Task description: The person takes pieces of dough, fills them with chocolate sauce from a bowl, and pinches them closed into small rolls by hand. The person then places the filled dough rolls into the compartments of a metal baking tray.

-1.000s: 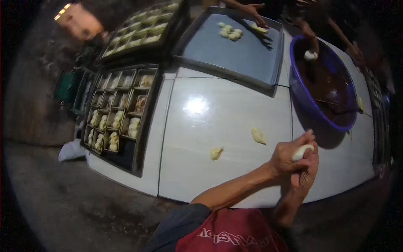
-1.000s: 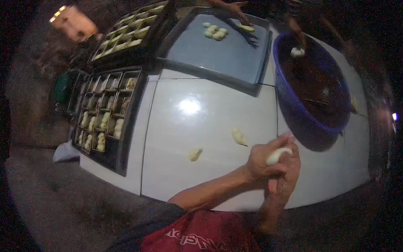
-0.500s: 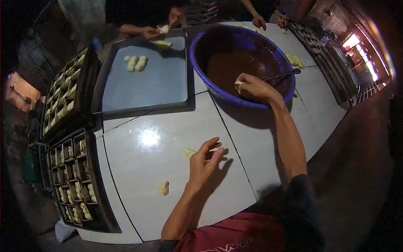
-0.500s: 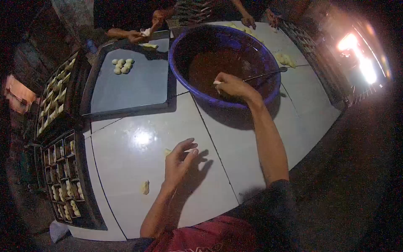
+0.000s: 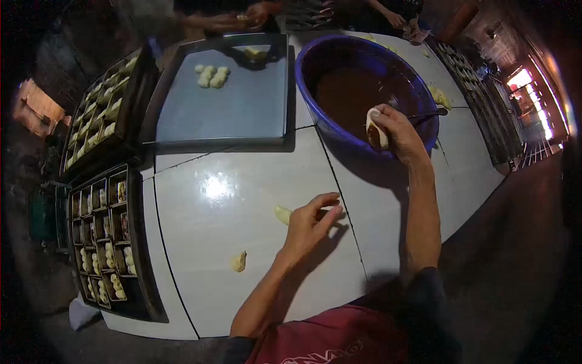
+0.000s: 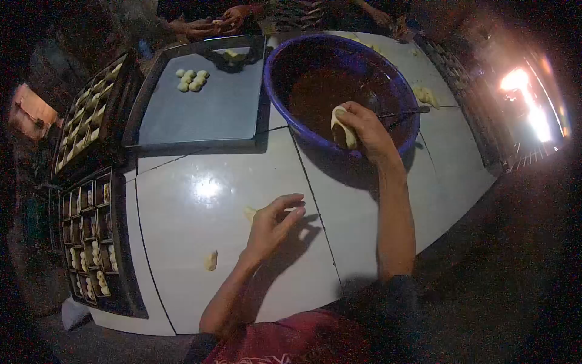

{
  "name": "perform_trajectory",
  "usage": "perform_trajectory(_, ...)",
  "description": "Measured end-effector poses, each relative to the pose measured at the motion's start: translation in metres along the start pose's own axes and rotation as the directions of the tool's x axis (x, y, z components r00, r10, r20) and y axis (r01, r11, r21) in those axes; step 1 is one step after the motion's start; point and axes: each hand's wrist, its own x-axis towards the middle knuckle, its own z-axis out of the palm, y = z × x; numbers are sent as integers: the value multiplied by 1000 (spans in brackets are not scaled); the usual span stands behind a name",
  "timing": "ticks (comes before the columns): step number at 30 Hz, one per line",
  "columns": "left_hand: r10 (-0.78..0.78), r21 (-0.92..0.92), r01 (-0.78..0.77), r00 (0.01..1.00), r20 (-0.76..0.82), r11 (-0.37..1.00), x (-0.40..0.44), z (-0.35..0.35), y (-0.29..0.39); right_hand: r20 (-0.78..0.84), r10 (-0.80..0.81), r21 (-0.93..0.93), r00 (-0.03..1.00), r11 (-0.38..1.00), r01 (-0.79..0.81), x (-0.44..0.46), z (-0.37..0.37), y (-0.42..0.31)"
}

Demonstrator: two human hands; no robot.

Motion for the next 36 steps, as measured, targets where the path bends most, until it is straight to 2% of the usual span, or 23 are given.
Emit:
perform_trajectory(2,31,-133,-26,999,34,991,15,9,-8,-23,-37,280,999,959,42,-16,13,0)
perform_trajectory(6,-10,-455,33,999,52,890,26,23,9,-57,-59,558,997,826,81,-43,54,27)
perform_trajectory(7,-4,-562,37,998,60,827,28,26,3,-30,-54,602,998,796,61,-50,66,31)
perform_trajectory(8,6,-659,39,998,66,752,26,25,-2,-104,9,620,995,783,58,-57,80,36)
perform_trajectory(11,-77,-774,78,996,37,628,5,15,-3,42,-23,673,999,740,-12,-73,93,57)
perform_trajectory(12,-94,-812,81,995,33,578,-2,11,-4,1,-13,681,1000,732,9,-76,99,66)
perform_trajectory(13,-128,-866,72,992,10,495,-4,7,-11,62,-21,699,998,714,-28,-78,103,73)
perform_trajectory(14,-166,-859,46,985,-45,509,-6,1,-20,122,-31,713,992,698,-66,-82,107,76)
perform_trajectory(15,-201,-851,19,974,-102,525,-9,-7,-22,52,-2,660,999,750,-33,-91,118,66)
perform_trajectory(16,-233,-840,-7,959,-159,543,-12,-15,-23,48,-46,557,998,830,11,-94,124,69)
perform_trajectory(17,-314,-778,-17,909,-273,629,-16,-22,-22,47,-92,446,995,893,62,-96,130,73)
perform_trajectory(18,-295,-767,-28,914,-280,641,-20,-28,-24,52,-137,327,989,938,113,-100,136,76)
perform_trajectory(19,-276,-756,-40,917,-287,654,-23,-33,-29,5,-159,306,987,940,150,-106,152,74)
perform_trajectory(20,-257,-744,-52,921,-294,666,-25,-38,-33,-53,-151,101,987,983,156,-112,167,72)
perform_trajectory(21,-243,-710,-48,922,-302,702,-27,-41,-34,-70,-298,-131,952,949,288,-113,175,79)
perform_trajectory(22,-196,-668,-80,924,-329,740,-28,-42,-33,-54,-440,-356,896,847,394,-113,184,83)
perform_trajectory(23,-179,-650,-78,930,-320,756,-32,-44,-31,-81,-469,-405,880,822,401,-117,189,84)
perform_trajectory(24,-163,-633,-76,936,-311,771,-37,-45,-21,-127,-444,-323,887,864,387,-116,197,87)
perform_trajectory(26,-161,-521,-47,924,-348,852,-41,-51,-17,-199,-499,-385,843,831,401,-115,208,95)
perform_trajectory(29,-133,-443,-55,914,-383,895,-44,-55,-11,-218,-373,-253,902,914,317,-111,215,101)
perform_trajectory(30,-157,-437,-17,920,-358,899,-44,-59,-11,-222,-285,-141,932,956,259,-111,217,98)
perform_trajectory(32,-204,-425,57,929,-310,903,-44,-68,-11,-194,-108,85,975,988,126,-115,221,89)
perform_trajectory(36,-276,-455,160,940,-200,876,-50,-90,-4,-1,-7,273,1000,962,7,-135,215,76)
